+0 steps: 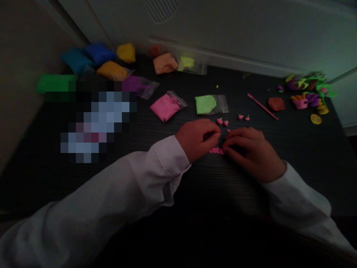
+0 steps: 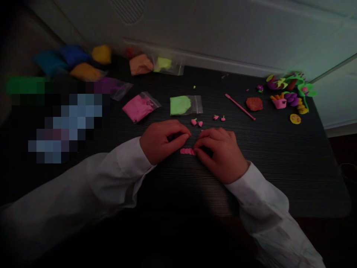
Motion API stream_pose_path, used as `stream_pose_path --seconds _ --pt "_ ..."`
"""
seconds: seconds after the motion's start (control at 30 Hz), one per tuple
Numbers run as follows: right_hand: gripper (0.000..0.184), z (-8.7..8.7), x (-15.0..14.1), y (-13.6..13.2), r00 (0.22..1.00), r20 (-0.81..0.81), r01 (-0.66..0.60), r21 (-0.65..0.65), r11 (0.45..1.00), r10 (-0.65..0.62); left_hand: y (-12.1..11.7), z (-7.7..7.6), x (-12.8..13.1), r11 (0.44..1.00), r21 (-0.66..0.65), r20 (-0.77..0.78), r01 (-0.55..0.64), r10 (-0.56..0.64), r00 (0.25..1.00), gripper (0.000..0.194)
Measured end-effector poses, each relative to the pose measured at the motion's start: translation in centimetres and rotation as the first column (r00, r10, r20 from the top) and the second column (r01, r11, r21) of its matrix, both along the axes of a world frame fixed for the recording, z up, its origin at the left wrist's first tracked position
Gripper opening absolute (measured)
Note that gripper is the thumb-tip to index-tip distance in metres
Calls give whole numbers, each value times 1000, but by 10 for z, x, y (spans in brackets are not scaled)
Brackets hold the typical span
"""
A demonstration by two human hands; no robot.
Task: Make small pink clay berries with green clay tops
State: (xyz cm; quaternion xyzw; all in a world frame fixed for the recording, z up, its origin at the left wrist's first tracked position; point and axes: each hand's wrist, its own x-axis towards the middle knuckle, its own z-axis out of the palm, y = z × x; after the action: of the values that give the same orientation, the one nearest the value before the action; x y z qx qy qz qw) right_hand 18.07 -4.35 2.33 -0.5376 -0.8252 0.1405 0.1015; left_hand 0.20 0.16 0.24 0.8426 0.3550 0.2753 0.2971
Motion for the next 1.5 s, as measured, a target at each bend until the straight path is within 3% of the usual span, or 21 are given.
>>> stream_pose_path --seconds 1.07,1.5 --pt "14 -3 -2 -1 1000 11 1 22 1000 -1 0 0 0 1000 -4 -3 -4 4 1000 19" --pt "17 -3 1 -8 999 27 -28 108 994 25 0 0 -1 1000 -1 3 7 -7 1000 20"
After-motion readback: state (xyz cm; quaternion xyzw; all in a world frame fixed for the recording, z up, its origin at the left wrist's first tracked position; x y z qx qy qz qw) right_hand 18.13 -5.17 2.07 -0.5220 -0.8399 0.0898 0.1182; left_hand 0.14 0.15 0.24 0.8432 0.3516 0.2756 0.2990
